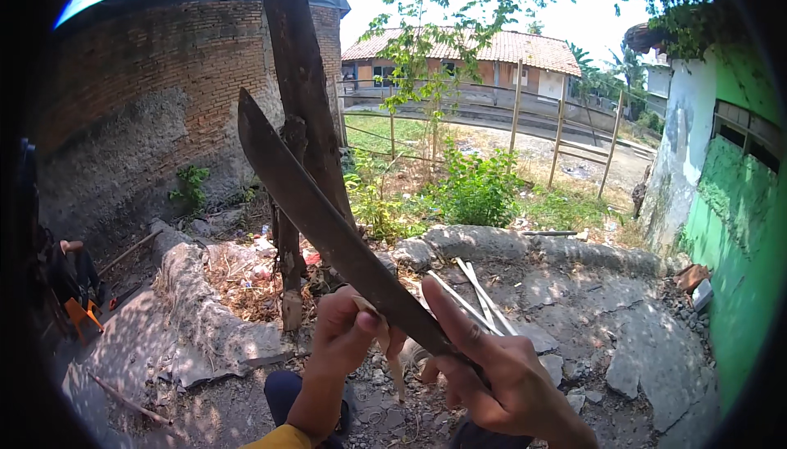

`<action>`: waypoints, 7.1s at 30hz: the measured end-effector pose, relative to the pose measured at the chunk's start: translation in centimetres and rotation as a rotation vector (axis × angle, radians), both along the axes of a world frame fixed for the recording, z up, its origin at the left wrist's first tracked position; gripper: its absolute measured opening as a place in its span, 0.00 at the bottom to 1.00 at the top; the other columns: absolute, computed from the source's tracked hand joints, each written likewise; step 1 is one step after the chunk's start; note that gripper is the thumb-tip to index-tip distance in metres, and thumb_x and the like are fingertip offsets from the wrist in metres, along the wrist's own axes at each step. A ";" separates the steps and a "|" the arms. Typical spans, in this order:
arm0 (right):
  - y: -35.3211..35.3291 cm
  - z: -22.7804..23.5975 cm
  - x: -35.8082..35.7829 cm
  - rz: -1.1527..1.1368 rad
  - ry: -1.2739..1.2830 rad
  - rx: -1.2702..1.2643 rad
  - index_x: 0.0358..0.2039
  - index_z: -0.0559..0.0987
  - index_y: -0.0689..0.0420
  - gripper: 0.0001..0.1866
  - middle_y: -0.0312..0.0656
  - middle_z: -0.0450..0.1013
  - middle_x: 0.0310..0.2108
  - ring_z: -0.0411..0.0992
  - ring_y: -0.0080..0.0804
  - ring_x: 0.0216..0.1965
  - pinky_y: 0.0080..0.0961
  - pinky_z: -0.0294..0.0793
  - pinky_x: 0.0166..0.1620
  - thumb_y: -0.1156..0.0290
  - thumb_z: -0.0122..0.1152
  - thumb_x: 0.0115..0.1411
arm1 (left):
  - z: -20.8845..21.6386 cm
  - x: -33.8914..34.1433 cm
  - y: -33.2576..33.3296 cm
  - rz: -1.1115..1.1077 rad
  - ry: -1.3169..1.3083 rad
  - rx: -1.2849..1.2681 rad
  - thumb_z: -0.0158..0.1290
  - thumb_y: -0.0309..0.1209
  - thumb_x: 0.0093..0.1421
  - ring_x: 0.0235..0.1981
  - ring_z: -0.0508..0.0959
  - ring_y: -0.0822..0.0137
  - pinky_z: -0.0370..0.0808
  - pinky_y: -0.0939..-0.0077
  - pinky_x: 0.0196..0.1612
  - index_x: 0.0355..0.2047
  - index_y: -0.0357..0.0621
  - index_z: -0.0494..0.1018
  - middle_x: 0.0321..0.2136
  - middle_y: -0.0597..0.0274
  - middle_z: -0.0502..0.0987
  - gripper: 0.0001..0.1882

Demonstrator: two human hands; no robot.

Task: The person trims several long bamboo strips using a large blade, shaving off thin layers and checking the smoothness with their fingers.

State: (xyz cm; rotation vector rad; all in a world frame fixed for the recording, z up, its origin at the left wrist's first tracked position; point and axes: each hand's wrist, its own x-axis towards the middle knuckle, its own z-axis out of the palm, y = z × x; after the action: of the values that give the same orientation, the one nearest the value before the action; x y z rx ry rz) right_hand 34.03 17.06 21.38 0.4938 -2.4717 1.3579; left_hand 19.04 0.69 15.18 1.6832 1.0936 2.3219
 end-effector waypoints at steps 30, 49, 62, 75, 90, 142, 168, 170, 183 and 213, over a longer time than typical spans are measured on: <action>1.1 5.4 -3.4 -0.570 0.262 0.104 0.73 0.55 0.53 0.32 0.36 0.64 0.14 0.59 0.16 0.11 0.15 0.56 0.15 0.59 0.46 0.72 | -6.0 -7.3 4.4 0.126 -0.167 -0.044 0.51 0.37 0.71 0.21 0.74 0.76 0.68 0.82 0.24 0.41 0.33 0.77 0.24 0.60 0.78 0.16; 0.7 3.4 -11.1 -0.258 0.137 0.072 0.72 0.59 0.42 0.29 0.34 0.69 0.17 0.62 0.14 0.13 0.14 0.64 0.19 0.69 0.44 0.72 | -9.9 -16.4 8.0 0.110 -0.210 -0.042 0.52 0.42 0.70 0.23 0.73 0.74 0.71 0.78 0.30 0.39 0.37 0.77 0.24 0.63 0.77 0.17; 1.1 3.5 -11.2 -0.312 0.197 0.107 0.72 0.59 0.40 0.30 0.33 0.69 0.17 0.62 0.13 0.13 0.15 0.64 0.19 0.72 0.44 0.70 | -9.2 -16.2 8.0 0.080 -0.201 -0.069 0.51 0.38 0.71 0.23 0.72 0.78 0.69 0.80 0.27 0.39 0.37 0.78 0.24 0.65 0.77 0.15; 0.6 2.4 -10.7 -0.282 0.212 0.159 0.72 0.60 0.40 0.32 0.33 0.69 0.16 0.62 0.14 0.13 0.18 0.65 0.19 0.75 0.43 0.68 | -10.9 -16.3 8.4 -0.011 -0.213 -0.029 0.53 0.41 0.70 0.23 0.70 0.77 0.66 0.80 0.27 0.39 0.38 0.77 0.22 0.67 0.74 0.16; 1.4 1.5 -9.9 -0.282 0.179 0.059 0.73 0.57 0.41 0.32 0.32 0.69 0.17 0.62 0.14 0.13 0.16 0.64 0.20 0.74 0.42 0.70 | -5.5 -13.5 7.7 0.051 -0.071 -0.011 0.37 0.50 0.75 0.41 0.80 0.66 0.76 0.68 0.47 0.52 0.37 0.69 0.39 0.55 0.79 0.27; -0.8 -9.1 -4.9 -0.117 0.786 0.169 0.72 0.54 0.65 0.35 0.48 0.79 0.31 0.71 0.26 0.21 0.24 0.72 0.25 0.75 0.54 0.68 | -4.1 -5.1 1.7 0.193 -0.019 0.162 0.60 0.42 0.65 0.12 0.59 0.76 0.59 0.78 0.16 0.32 0.40 0.65 0.18 0.64 0.64 0.20; -1.2 -9.3 -4.0 -0.054 0.597 0.009 0.72 0.57 0.48 0.37 0.46 0.78 0.23 0.79 0.31 0.22 0.29 0.80 0.27 0.80 0.52 0.64 | -4.9 -3.5 2.1 0.127 -0.008 0.126 0.50 0.43 0.70 0.18 0.70 0.70 0.66 0.74 0.21 0.35 0.30 0.74 0.24 0.55 0.74 0.22; -1.0 -8.7 -3.5 -0.101 0.579 0.052 0.66 0.69 0.60 0.27 0.46 0.76 0.26 0.76 0.37 0.23 0.30 0.75 0.27 0.80 0.55 0.65 | -4.9 -3.5 2.0 0.130 0.006 0.171 0.50 0.40 0.71 0.14 0.64 0.72 0.59 0.76 0.16 0.33 0.30 0.72 0.21 0.56 0.70 0.20; -1.1 -8.6 -3.6 -0.115 0.585 0.087 0.66 0.68 0.58 0.29 0.47 0.76 0.26 0.73 0.38 0.21 0.30 0.71 0.26 0.81 0.56 0.64 | -5.3 -4.0 1.5 0.198 0.057 0.070 0.44 0.47 0.73 0.18 0.71 0.74 0.67 0.79 0.19 0.35 0.31 0.76 0.25 0.56 0.79 0.27; 1.1 -8.4 -5.6 -0.119 0.692 0.241 0.70 0.63 0.49 0.39 0.40 0.78 0.23 0.76 0.30 0.18 0.25 0.74 0.23 0.84 0.55 0.58 | -3.1 -4.7 1.7 0.208 0.157 0.017 0.49 0.46 0.71 0.33 0.76 0.65 0.71 0.70 0.34 0.36 0.35 0.81 0.32 0.55 0.78 0.23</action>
State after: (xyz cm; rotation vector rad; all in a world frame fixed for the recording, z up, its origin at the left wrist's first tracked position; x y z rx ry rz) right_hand 28.43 18.13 12.98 0.7116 -2.0380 0.6786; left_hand 14.36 2.41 12.09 1.8686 1.3412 2.3552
